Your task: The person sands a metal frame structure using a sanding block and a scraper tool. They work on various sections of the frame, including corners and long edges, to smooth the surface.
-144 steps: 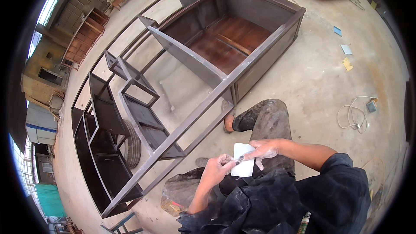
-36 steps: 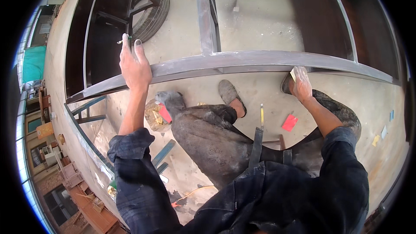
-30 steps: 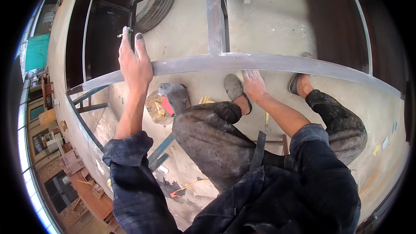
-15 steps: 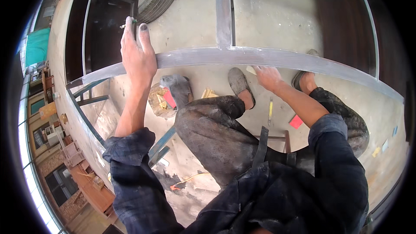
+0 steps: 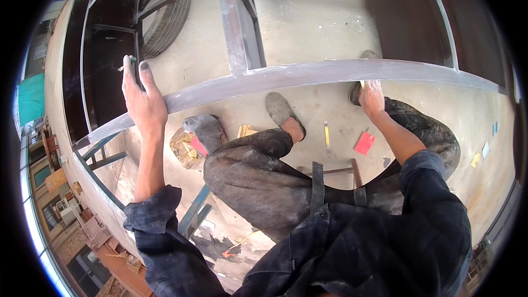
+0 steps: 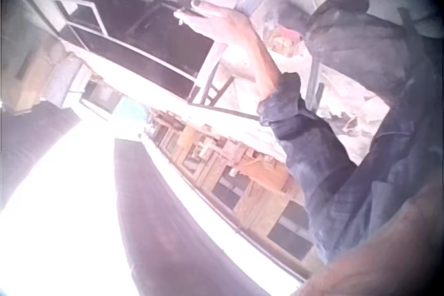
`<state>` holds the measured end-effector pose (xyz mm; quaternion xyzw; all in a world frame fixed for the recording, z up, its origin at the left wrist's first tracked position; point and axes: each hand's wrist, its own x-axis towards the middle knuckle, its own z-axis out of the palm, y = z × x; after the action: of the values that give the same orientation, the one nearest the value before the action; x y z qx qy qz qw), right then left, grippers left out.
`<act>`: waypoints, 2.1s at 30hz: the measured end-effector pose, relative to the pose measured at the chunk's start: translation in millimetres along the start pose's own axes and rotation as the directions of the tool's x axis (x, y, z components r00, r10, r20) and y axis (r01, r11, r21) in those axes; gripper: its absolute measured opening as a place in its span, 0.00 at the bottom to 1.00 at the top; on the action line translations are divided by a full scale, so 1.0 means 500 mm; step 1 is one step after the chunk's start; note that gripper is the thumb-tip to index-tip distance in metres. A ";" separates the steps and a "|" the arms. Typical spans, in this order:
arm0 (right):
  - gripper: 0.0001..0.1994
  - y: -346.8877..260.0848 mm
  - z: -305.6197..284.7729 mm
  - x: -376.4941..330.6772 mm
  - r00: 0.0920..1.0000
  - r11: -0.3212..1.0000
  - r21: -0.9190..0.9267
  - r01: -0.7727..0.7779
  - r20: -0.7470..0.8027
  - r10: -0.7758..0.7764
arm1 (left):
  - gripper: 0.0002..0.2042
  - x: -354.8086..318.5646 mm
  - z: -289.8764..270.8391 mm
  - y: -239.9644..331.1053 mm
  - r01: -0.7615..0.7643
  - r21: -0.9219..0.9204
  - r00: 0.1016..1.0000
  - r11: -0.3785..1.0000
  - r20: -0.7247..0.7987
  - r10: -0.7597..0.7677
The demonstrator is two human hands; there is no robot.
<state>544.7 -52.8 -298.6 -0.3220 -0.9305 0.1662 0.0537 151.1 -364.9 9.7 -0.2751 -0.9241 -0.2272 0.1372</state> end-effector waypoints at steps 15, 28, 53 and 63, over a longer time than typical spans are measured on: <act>0.11 0.087 0.081 0.021 0.925 0.935 -0.126 -0.332 -0.236 0.297 | 0.27 0.003 0.012 -0.019 -0.024 -0.007 0.999 1.000 0.024 0.025; 0.14 0.043 0.007 0.055 0.889 0.891 0.087 -0.446 0.160 0.430 | 0.27 0.005 0.003 -0.021 -0.018 -0.013 1.000 1.000 0.013 0.018; 0.22 0.128 0.141 -0.005 0.970 0.968 0.128 -0.214 -0.086 0.226 | 0.27 -0.002 -0.010 -0.022 -0.015 -0.013 1.000 1.000 0.020 0.015; 0.23 -0.323 0.087 -0.030 0.980 0.908 0.375 0.186 -0.137 -0.144 | 0.28 0.009 0.009 -0.019 -0.009 -0.067 0.999 0.998 0.046 0.013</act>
<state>453.9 -193.0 -283.7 -0.2338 -0.8991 0.3237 0.1794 141.3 -367.6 4.1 -0.2898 -0.9174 -0.2505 0.1076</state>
